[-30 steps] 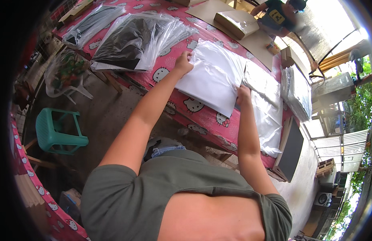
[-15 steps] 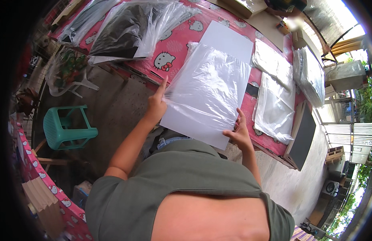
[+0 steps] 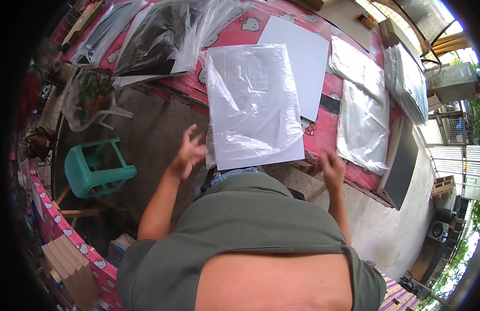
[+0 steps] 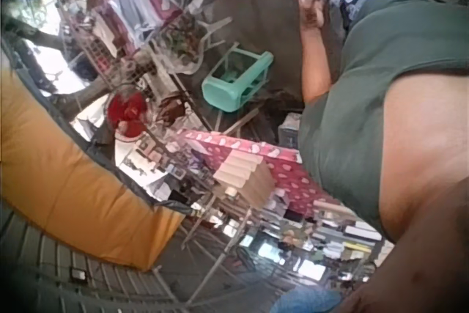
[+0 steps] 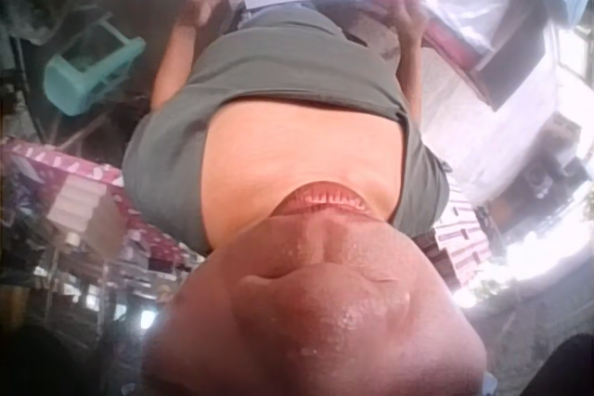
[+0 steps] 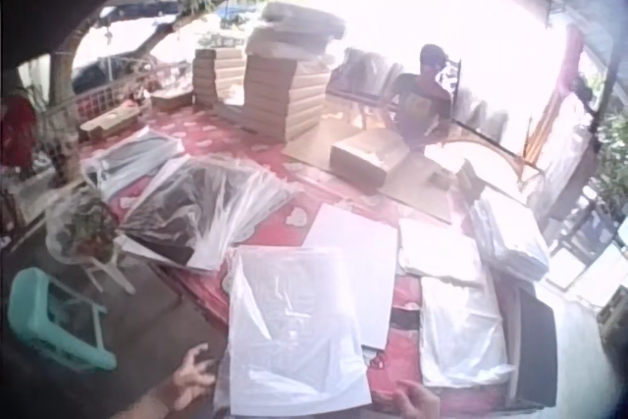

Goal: The person places black rectangular boards into plastic sleeves one at a time and stacks the packaged boards on the table.

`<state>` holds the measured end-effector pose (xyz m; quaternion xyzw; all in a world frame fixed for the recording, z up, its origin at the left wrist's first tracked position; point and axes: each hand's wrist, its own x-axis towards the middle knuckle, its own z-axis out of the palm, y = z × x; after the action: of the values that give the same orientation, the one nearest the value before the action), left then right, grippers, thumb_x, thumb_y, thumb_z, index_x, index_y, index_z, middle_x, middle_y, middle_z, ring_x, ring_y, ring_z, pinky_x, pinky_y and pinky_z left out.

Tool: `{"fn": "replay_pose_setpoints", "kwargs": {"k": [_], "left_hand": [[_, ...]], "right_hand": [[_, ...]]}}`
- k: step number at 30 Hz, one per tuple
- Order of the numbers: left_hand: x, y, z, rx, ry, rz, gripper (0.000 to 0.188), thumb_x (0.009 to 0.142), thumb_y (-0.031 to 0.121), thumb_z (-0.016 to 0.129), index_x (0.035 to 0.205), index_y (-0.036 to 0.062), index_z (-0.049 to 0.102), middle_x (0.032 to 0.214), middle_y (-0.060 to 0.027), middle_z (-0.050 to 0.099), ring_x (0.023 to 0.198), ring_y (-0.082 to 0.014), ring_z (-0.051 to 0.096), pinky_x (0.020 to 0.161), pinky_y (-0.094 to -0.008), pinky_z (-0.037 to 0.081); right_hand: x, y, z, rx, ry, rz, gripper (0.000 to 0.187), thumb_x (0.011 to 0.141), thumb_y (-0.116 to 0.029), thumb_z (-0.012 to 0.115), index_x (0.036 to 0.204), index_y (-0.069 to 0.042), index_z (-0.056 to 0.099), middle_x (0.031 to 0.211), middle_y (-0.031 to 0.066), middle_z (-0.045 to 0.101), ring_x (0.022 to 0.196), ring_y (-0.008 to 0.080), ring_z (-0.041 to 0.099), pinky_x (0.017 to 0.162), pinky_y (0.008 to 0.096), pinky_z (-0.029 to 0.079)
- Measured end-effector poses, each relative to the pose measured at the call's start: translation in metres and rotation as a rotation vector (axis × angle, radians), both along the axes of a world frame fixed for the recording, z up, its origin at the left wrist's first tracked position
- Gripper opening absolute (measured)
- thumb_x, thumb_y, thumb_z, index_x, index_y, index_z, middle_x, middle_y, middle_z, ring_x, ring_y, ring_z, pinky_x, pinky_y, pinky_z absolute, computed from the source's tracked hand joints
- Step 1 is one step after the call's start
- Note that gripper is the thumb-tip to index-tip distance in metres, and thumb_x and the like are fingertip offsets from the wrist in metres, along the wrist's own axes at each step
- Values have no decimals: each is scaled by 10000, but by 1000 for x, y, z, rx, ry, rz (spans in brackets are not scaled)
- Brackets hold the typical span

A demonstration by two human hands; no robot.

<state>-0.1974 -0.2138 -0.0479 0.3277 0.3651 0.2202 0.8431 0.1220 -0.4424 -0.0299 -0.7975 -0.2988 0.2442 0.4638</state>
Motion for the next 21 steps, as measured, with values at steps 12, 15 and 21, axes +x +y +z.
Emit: {"fn": "replay_pose_setpoints", "kwargs": {"k": [12,15,21], "left_hand": [[105,44,21,529,-180,161,177,814,-13,528,988,12,548,854,-19,596,771,-72,524,725,-204,412],[117,55,60,590,-329,209,251,817,-18,520,1065,10,539,902,-32,604,826,-73,528,750,-205,408],[134,109,57,804,-59,-108,529,759,110,632,1211,-4,382,1140,-114,478,1043,-169,441,891,-277,341]], "right_hand": [[89,165,42,449,358,22,738,752,-270,662,1282,32,245,1200,195,424,1066,256,468,860,327,410],[88,166,103,658,177,128,343,807,-145,582,1084,25,472,967,97,559,897,129,515,761,262,419],[78,146,114,805,-9,16,242,785,-59,572,1004,31,519,896,49,559,858,116,504,788,262,386]]}}
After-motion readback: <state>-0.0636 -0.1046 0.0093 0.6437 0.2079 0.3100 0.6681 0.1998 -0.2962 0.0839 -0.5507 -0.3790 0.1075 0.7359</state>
